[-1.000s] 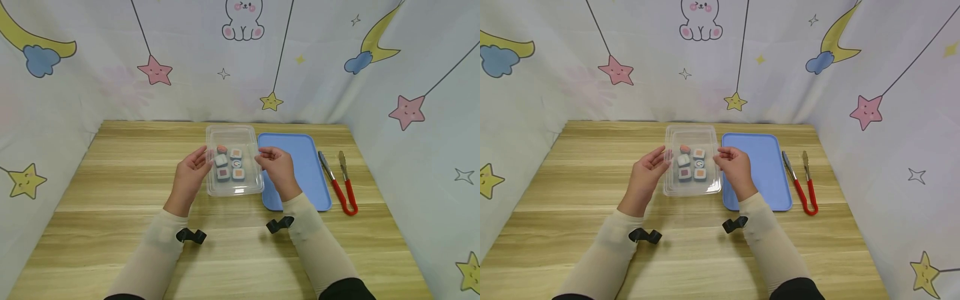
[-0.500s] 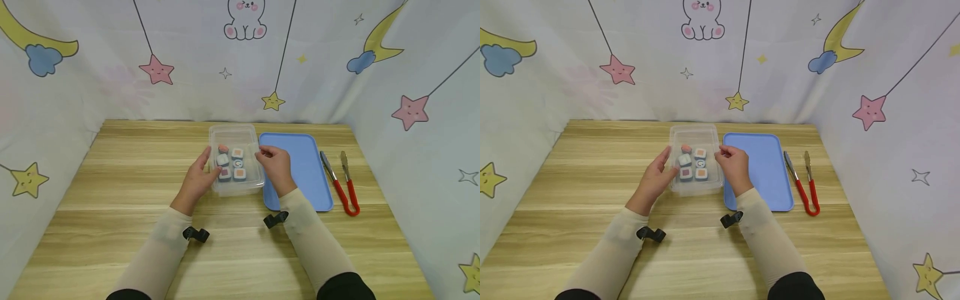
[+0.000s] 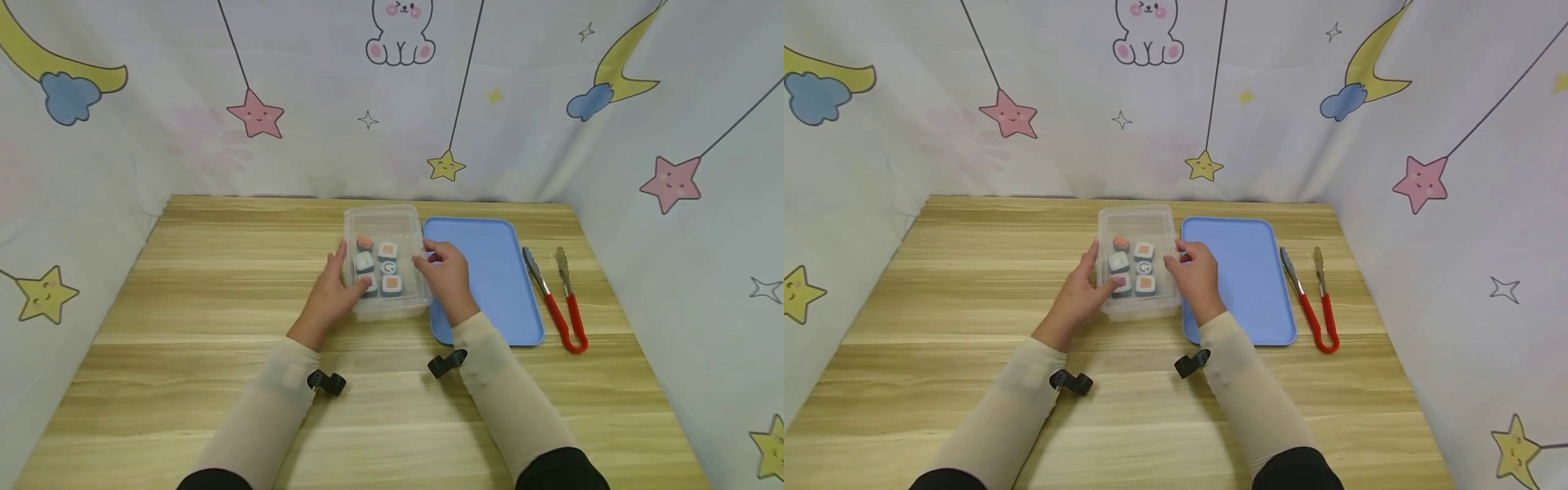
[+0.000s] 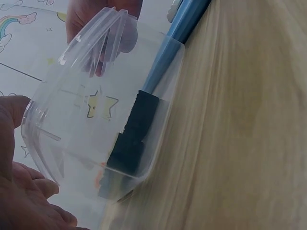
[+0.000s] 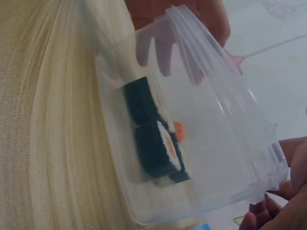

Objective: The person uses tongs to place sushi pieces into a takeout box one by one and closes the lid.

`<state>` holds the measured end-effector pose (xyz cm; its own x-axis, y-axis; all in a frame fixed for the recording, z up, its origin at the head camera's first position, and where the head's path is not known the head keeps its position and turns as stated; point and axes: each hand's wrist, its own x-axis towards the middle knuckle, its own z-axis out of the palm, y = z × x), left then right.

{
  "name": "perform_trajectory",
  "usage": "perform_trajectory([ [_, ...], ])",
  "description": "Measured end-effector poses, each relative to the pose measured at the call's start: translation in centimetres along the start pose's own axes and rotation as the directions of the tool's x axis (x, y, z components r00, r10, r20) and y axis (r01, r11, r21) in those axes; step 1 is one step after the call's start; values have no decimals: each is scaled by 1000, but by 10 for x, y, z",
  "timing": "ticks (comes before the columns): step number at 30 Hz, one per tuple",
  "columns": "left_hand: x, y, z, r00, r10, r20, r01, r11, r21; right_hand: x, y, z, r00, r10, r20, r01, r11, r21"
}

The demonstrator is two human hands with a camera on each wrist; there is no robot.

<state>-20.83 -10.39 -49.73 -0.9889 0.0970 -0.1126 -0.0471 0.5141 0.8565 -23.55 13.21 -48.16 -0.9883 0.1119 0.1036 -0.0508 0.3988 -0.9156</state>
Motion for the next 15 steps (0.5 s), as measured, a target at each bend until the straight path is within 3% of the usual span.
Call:
perform_trajectory([
  [10,2,-5,1,1000,4,6,-5,998,63,-4,2,2,1000,-17,23,19,998,-54],
  [15,2,-4,2,1000,13,5,-13,997,80,-6,4,3,1000,-16,14,16,1000,-17],
])
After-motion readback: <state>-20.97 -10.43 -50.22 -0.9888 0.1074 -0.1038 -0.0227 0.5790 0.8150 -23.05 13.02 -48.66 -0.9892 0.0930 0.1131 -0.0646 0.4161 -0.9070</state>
